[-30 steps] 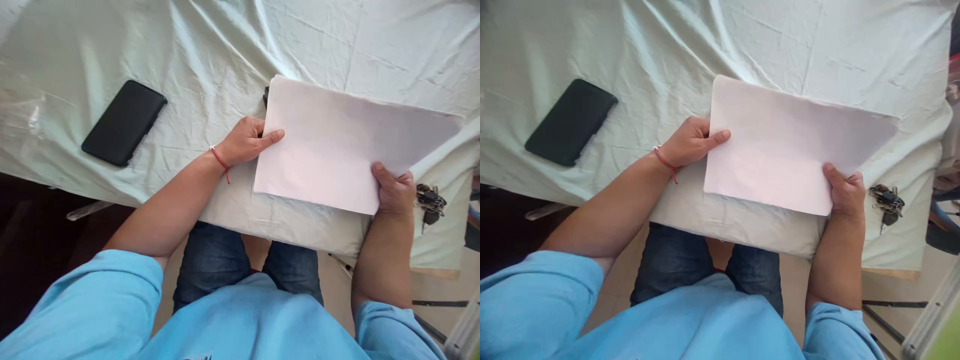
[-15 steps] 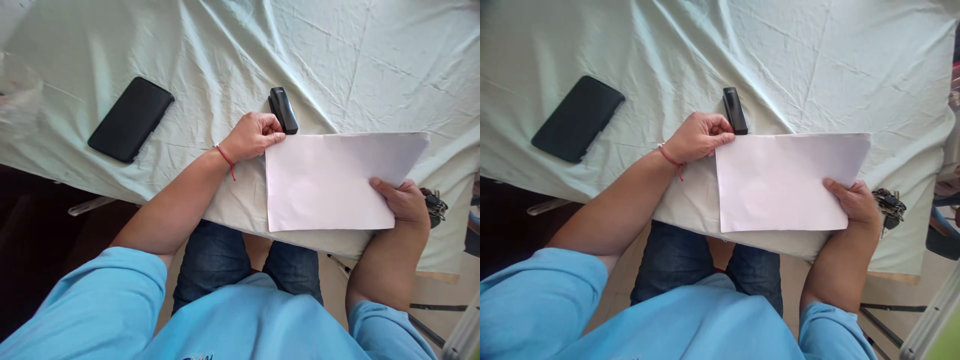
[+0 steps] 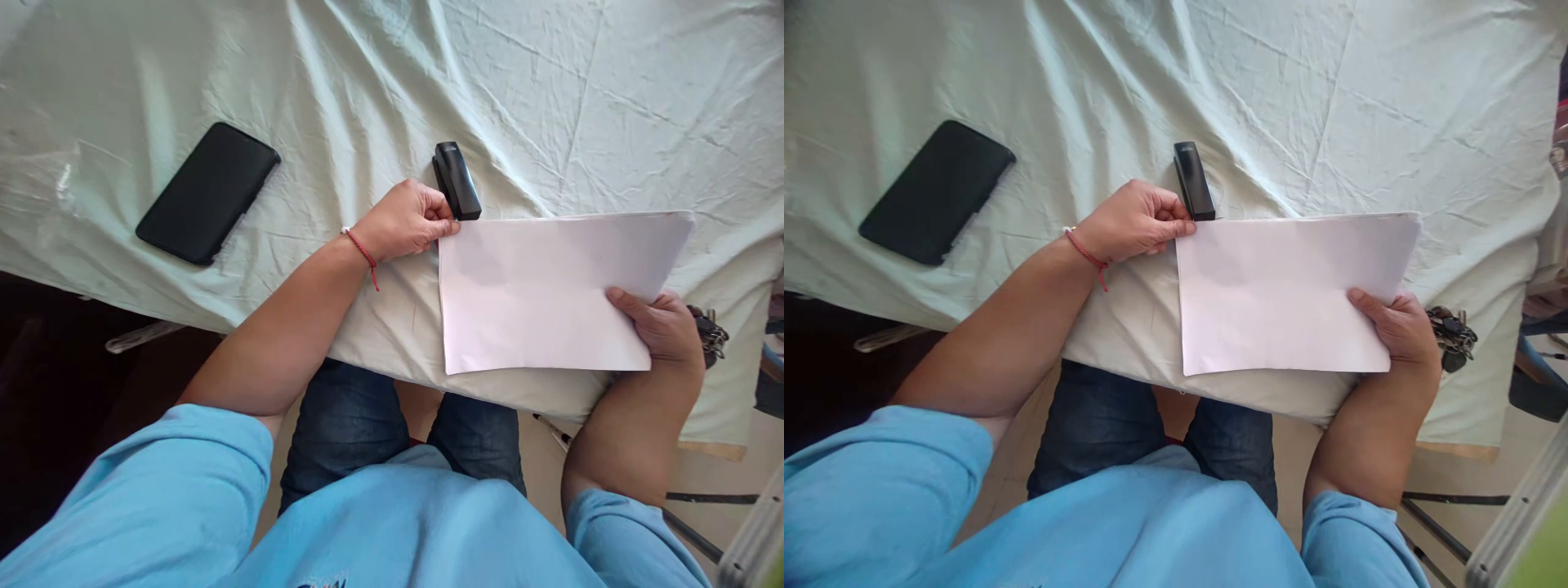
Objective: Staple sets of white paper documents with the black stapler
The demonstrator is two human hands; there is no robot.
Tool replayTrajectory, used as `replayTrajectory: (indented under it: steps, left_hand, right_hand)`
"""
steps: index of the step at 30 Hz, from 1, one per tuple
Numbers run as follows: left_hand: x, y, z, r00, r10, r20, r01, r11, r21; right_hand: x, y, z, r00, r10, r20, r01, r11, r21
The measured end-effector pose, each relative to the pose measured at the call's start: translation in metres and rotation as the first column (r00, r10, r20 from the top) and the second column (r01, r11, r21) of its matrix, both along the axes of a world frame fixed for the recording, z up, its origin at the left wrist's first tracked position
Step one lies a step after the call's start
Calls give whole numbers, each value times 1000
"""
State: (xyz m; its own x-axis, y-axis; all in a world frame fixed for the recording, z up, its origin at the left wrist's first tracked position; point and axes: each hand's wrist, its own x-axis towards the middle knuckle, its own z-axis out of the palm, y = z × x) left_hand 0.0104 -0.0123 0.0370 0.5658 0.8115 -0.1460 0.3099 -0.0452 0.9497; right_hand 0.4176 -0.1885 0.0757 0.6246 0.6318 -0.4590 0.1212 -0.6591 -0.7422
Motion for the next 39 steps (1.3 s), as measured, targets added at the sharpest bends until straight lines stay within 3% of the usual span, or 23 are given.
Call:
replayTrajectory:
  steps: [3,10,14,25,39]
  left_hand:
    - [-1,1,-1,999,-29,-15,29,999,-25]
    - [-2,2,5,997,-67,-29,66,996,-52]
    - [-2,2,7,997,-73,-39,70,994,-82]
    - [-5,4,-17,996,-1,85,-4,998,57]
    - [-2,4,-22,995,8,100,-5,999,-32]
  right_hand:
    - [3,1,-1,1000,12,2,-12,1000,-6]
    - [8,7,-11,992,105,76,-117,977,179]
    - [14,8,-16,992,78,103,-99,971,219]
    - [11,12,-15,994,35,105,-61,966,252]
    - [13,11,-18,993,18,118,-48,964,262]
